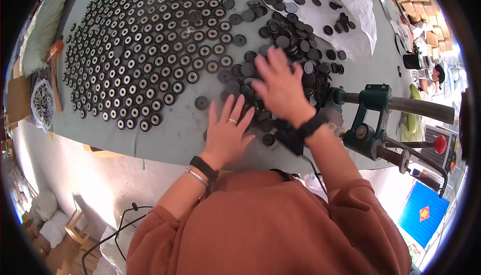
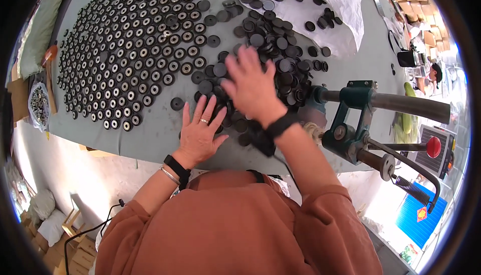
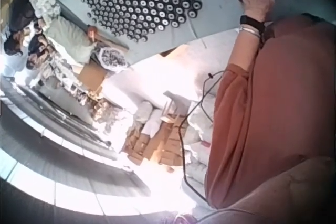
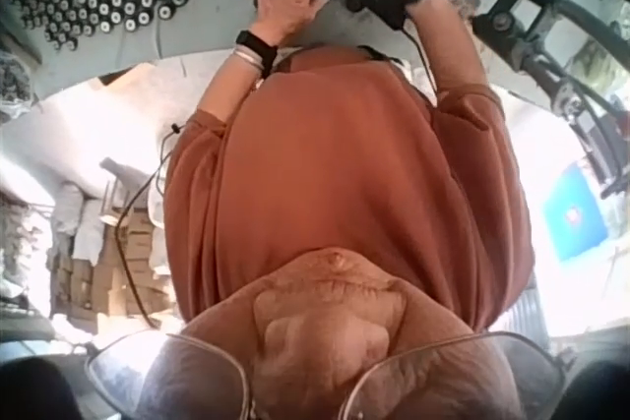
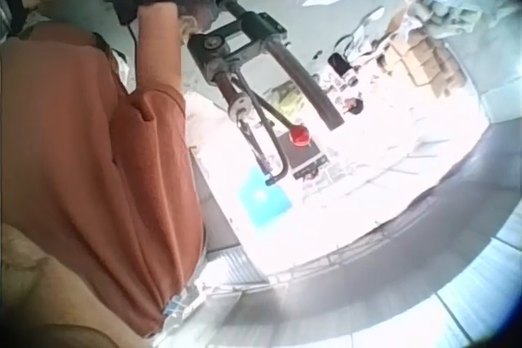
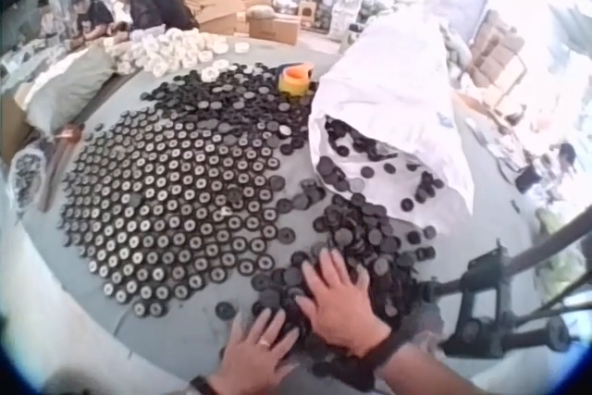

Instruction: The person places a black cap and a metal bearing into a press, pulls the lever, and removes the assembled part. After repeating this, the person pours more caps from a bag and sorts through the finished units on the table.

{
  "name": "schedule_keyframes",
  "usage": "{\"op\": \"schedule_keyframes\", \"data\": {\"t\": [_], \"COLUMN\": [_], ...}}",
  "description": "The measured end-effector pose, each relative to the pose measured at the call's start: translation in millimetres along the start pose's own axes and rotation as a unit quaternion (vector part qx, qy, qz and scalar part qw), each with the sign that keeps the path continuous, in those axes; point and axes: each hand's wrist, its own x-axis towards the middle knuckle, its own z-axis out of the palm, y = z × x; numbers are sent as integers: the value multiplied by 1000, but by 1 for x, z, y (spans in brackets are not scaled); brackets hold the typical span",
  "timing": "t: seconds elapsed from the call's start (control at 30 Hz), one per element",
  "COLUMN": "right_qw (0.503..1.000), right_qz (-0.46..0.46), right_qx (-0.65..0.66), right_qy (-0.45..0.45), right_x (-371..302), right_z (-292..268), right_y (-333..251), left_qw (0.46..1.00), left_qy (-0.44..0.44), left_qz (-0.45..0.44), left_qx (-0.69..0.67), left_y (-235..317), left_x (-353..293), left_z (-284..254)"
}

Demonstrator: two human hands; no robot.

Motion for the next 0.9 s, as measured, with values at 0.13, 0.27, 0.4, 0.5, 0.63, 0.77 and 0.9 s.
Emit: {"op": "schedule_keyframes", "data": {"t": [0.13,0.27,0.4,0.5,0.63,0.77,0.9], "right_qw": [998,993,908,887,873,822,880], "right_qz": [3,35,-39,-67,-43,-42,-152], "right_qx": [-60,52,415,434,467,530,443], "right_qy": [2,98,-50,-145,-134,-203,-83], "right_x": [-19,-25,-67,-81,-76,-83,-64], "right_z": [8,-17,-44,-43,-27,-21,-3], "right_y": [3,-2,-38,-47,-55,-65,-72], "left_qw": [998,999,997,995,982,998,978], "left_qy": [-31,-1,45,59,156,-26,-74], "left_qz": [8,34,65,45,-69,9,-38], "left_qx": [57,35,13,70,81,-60,-193], "left_y": [-7,-11,-30,-55,-61,-43,-25], "left_x": [1,-5,-53,-67,-66,-106,-172], "left_z": [-5,-25,-32,-35,-42,-36,12]}}
